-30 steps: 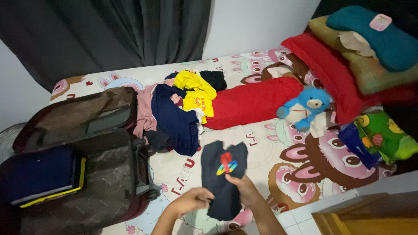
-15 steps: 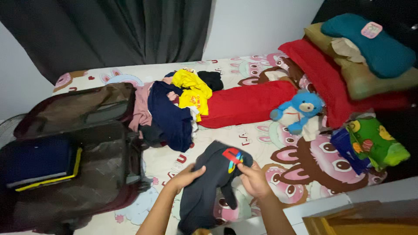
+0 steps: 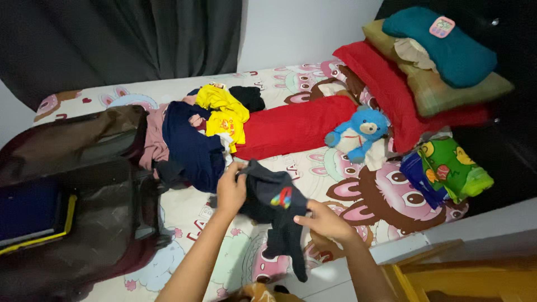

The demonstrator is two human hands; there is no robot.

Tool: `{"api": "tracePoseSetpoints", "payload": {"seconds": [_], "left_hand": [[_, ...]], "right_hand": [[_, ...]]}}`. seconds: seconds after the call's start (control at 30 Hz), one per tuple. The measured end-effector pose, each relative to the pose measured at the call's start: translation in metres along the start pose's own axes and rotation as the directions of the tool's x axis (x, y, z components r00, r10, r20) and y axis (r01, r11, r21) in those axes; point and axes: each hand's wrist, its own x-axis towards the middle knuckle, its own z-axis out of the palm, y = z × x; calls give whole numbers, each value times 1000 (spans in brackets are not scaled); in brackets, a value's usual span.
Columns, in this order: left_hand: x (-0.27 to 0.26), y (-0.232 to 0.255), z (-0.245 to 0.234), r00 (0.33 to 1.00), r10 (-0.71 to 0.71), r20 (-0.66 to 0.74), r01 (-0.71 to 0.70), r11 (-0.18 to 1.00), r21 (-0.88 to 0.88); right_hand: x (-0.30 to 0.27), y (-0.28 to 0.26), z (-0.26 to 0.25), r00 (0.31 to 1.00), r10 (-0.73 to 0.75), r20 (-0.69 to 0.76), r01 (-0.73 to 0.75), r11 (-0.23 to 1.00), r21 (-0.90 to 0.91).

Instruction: The person folds a blue shirt and a black shirt on a bed and places them into an open suitcase.

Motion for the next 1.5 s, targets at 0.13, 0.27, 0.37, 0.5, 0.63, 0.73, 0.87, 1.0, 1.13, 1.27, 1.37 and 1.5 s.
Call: {"api": "tracePoseSetpoints", "payload": {"seconds": [0.13, 0.27, 0.37, 0.5, 0.63, 0.73, 0.87, 1.0, 1.13, 1.27, 1.37, 1.5], "left_hand": [[23, 69, -8, 907, 417, 61, -406, 904, -138], [36, 122, -11, 791, 556, 253, -544, 830, -124], [48, 141, -13, 714, 628, 311, -619, 773, -138], [74, 133, -27, 649, 725, 230, -724, 682, -106], [97, 110, -52, 611, 741, 280, -784, 617, 78], [113, 97, -74, 648, 623, 439, -737, 659, 151], [125, 84, -96, 692, 425, 584, -691, 624, 365], [138, 81, -123, 871, 297, 392, -489, 608, 626], [150, 76, -148, 923, 338, 184, -378, 707, 597], [146, 56, -147, 892, 402, 206, -451, 819, 356], [128, 53, -151, 912, 310, 268, -356, 923, 145], [113, 40, -155, 870, 339, 359, -388, 919, 74]], "right_hand": [[13, -24, -10, 967, -145, -211, 166, 983, 83], [25, -88, -26, 704, -608, -367, 548, 794, -265], [44, -98, -33, 809, -536, -243, 533, 842, -81], [64, -73, -58, 989, -132, -63, 140, 980, 142], [75, -62, -102, 957, -280, -76, 196, 816, -543], [73, -71, -123, 953, -208, -221, 31, 790, -612], [70, -92, -140, 886, -251, -391, -195, 563, -803], [74, -94, -163, 825, -411, -388, -98, 572, -815], [84, -93, -184, 804, -397, -443, 178, 871, -457], [81, -110, -172, 927, -210, -311, 242, 968, 70], [74, -116, -167, 971, -177, -161, 216, 938, 272], [79, -106, -177, 965, -166, -203, 217, 940, 264]]}}
